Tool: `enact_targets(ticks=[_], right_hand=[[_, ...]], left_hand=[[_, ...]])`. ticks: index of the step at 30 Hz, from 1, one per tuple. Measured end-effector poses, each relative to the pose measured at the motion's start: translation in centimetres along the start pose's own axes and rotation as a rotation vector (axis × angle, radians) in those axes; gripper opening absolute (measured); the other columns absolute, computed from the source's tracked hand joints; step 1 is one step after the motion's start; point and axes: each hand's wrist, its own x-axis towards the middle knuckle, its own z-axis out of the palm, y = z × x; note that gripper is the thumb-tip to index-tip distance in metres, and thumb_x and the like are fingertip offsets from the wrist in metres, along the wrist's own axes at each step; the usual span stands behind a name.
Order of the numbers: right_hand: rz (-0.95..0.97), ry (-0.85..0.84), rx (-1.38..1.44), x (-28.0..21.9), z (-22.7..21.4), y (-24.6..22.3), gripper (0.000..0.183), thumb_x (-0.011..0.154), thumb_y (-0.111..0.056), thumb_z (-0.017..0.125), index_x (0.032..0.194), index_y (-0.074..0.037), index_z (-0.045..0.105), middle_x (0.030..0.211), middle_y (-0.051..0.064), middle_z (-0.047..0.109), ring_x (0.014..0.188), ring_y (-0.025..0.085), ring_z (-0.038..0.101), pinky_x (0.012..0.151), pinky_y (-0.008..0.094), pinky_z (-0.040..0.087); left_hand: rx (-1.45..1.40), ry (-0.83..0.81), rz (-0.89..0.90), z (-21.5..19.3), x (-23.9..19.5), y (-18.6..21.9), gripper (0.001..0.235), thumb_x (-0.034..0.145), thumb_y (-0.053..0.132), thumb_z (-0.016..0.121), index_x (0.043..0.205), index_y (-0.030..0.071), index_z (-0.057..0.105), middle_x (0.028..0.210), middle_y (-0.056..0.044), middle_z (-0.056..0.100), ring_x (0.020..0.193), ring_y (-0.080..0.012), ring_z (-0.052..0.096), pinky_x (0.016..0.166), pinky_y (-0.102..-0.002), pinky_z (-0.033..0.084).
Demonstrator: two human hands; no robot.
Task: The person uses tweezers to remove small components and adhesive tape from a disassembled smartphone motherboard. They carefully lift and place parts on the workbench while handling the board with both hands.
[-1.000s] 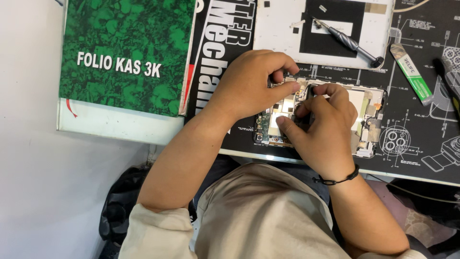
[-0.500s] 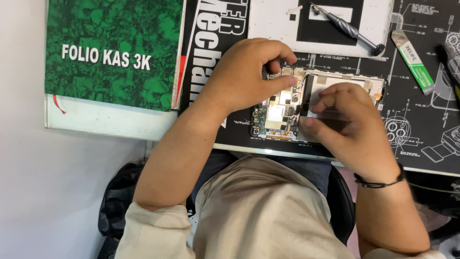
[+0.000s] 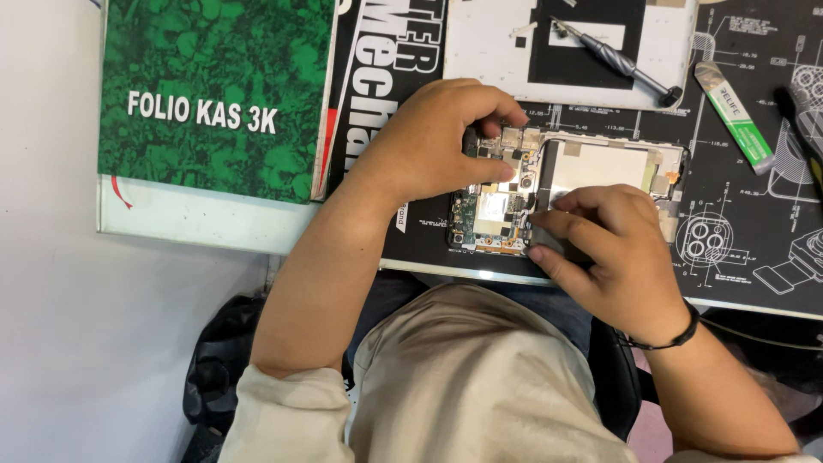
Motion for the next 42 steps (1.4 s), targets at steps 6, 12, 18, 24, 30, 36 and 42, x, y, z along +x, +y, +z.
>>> enact_targets(ticks=[6,12,18,24,30,36,42], right_hand=[[-0.048,0.057,-0.016,-0.2,0.5,-0.2,0.026,0.077,-0.019,0.085,0.102,-0.015,0.078,0.107,0.002,0.067,0.093,0.022,0.062,0.093,0.041,0.044],[-0.015,0.051,0.0,-0.4,0.7,-0.1,0.024,0.078,-0.02,0.086,0.101,-0.016,0.079,0.106,0.002,0.067,0.092,0.022,0.062,0.091,0.04,0.044],[-0.028,0.061,-0.003,-0.4,0.6,-0.1,0.027,0.08,-0.019,0.084,0.105,-0.013,0.078,0.105,0.003,0.069,0.098,0.024,0.063,0.095,0.04,0.046],[-0.03,-0.006,-0.031,1.0,-0.6,0.4,0.024,0.088,-0.012,0.081,0.112,-0.009,0.076,0.102,0.005,0.068,0.094,0.027,0.064,0.089,0.04,0.049],[-0.103,-0.061,0.023,3.8,-1.1,1.6,0.025,0.073,-0.008,0.081,0.096,-0.007,0.075,0.094,0.007,0.067,0.084,0.029,0.064,0.08,0.042,0.05],[0.154,-0.188,0.215,4.7,-0.7,2.5,0.021,0.075,-0.01,0.081,0.094,-0.009,0.073,0.091,0.007,0.064,0.083,0.022,0.065,0.072,0.034,0.054],[0.152,-0.117,0.112,4.3,0.6,2.2,0.02,0.072,-0.012,0.079,0.09,-0.012,0.073,0.092,0.008,0.064,0.091,0.028,0.063,0.084,0.042,0.047]], left_hand=[[-0.014,0.007,0.022,-0.2,0.3,-0.4,0.042,0.075,0.016,0.092,0.11,0.008,0.072,0.097,-0.004,0.071,0.087,-0.0159,0.067,0.079,-0.031,0.057],[-0.037,0.0,-0.015,-0.1,0.2,-0.3,0.042,0.074,0.016,0.093,0.111,0.008,0.073,0.094,-0.003,0.07,0.086,-0.0149,0.067,0.078,-0.03,0.057],[0.007,-0.003,0.047,-0.3,0.2,-0.3,0.042,0.075,0.016,0.093,0.111,0.008,0.072,0.097,-0.003,0.07,0.088,-0.015,0.067,0.08,-0.03,0.057],[-0.006,-0.021,0.058,-0.4,0.2,-0.3,0.043,0.076,0.017,0.094,0.112,0.008,0.072,0.096,-0.003,0.069,0.088,-0.015,0.067,0.08,-0.03,0.057],[-0.035,-0.023,0.007,-0.5,0.3,-0.3,0.044,0.075,0.018,0.095,0.112,0.009,0.073,0.094,-0.002,0.068,0.088,-0.0137,0.065,0.077,-0.029,0.056],[-0.08,-0.04,0.009,-0.5,0.2,-0.5,0.045,0.075,0.017,0.096,0.113,0.01,0.072,0.095,-0.001,0.068,0.09,-0.0131,0.065,0.078,-0.028,0.055],[-0.082,-0.045,0.028,-0.8,0.0,-0.4,0.045,0.076,0.015,0.095,0.114,0.01,0.072,0.099,-0.001,0.068,0.091,-0.0131,0.064,0.076,-0.028,0.052]])
